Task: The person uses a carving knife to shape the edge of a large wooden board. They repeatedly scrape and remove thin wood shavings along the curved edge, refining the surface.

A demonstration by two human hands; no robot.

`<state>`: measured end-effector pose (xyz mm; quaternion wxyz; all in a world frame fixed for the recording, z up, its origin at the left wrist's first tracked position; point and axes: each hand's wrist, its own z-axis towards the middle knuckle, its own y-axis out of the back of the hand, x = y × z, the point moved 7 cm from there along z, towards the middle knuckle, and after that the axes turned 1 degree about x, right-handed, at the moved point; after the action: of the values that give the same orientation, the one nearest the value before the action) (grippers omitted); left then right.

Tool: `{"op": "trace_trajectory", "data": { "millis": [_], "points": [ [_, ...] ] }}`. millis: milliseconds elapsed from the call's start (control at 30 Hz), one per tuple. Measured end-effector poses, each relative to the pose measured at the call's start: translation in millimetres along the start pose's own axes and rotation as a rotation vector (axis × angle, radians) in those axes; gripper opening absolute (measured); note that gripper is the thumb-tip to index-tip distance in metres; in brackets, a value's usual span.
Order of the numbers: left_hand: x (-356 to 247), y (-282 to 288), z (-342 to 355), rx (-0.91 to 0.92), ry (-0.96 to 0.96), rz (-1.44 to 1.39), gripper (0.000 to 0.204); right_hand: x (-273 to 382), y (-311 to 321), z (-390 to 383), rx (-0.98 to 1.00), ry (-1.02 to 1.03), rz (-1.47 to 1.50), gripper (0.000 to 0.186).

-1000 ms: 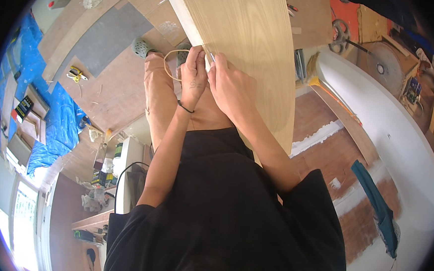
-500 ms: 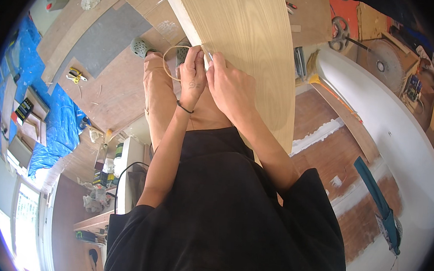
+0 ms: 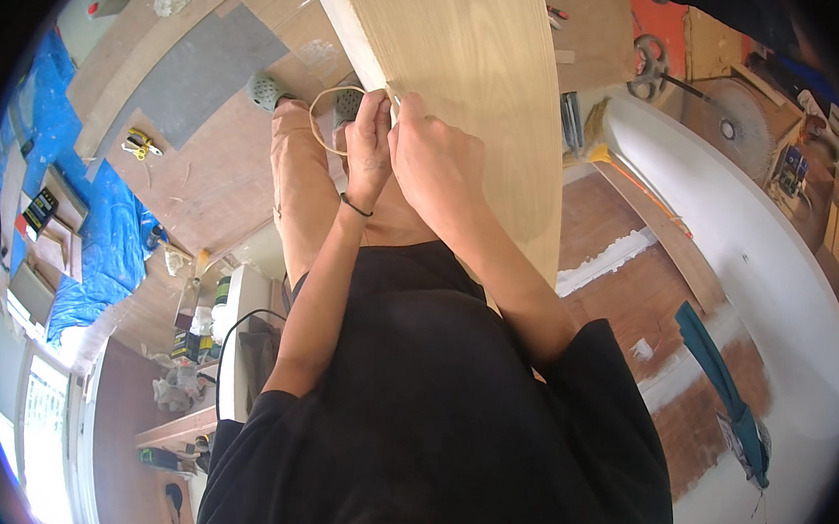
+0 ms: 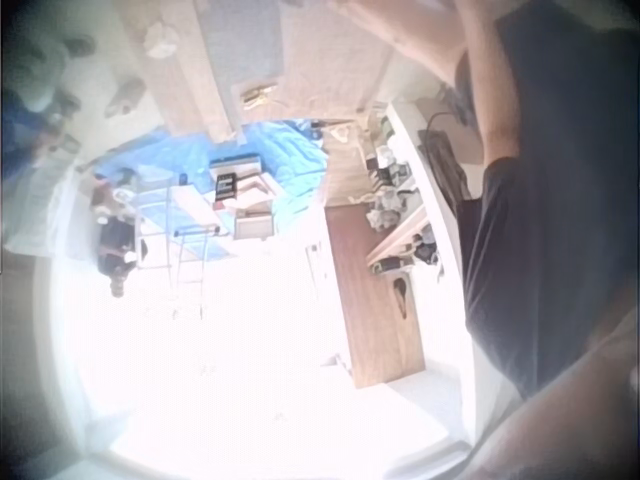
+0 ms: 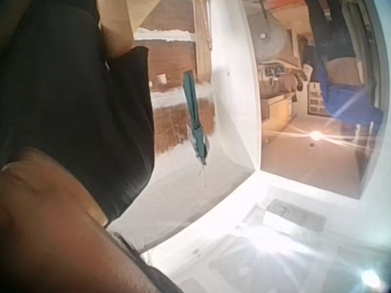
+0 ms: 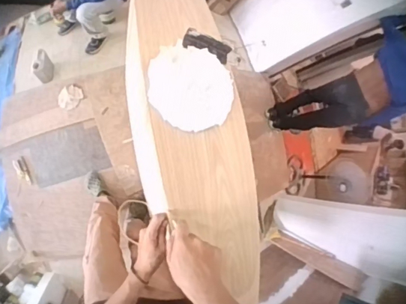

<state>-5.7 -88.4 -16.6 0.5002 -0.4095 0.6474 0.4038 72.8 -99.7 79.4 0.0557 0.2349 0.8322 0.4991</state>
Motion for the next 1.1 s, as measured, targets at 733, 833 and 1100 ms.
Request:
{"op": "trace_trajectory", "data": {
  "millis": [733, 833, 1100],
  "points": [
    [16, -7, -17, 0.037, 0.031, 0.018, 0.008, -9, -1, -10, 0.034, 0.014, -0.021, 0.017],
    [17, -7, -18, 0.036, 0.035, 0.017, 0.009, -6, 0, -11, 0.043, 0.009, -0.034, 0.017],
    [17, -8, -21, 0.033, 0.019, 0.028, 0.010, -6, 0, -7, 0.104, -0.011, -0.035, 0.016]
  ]
}}
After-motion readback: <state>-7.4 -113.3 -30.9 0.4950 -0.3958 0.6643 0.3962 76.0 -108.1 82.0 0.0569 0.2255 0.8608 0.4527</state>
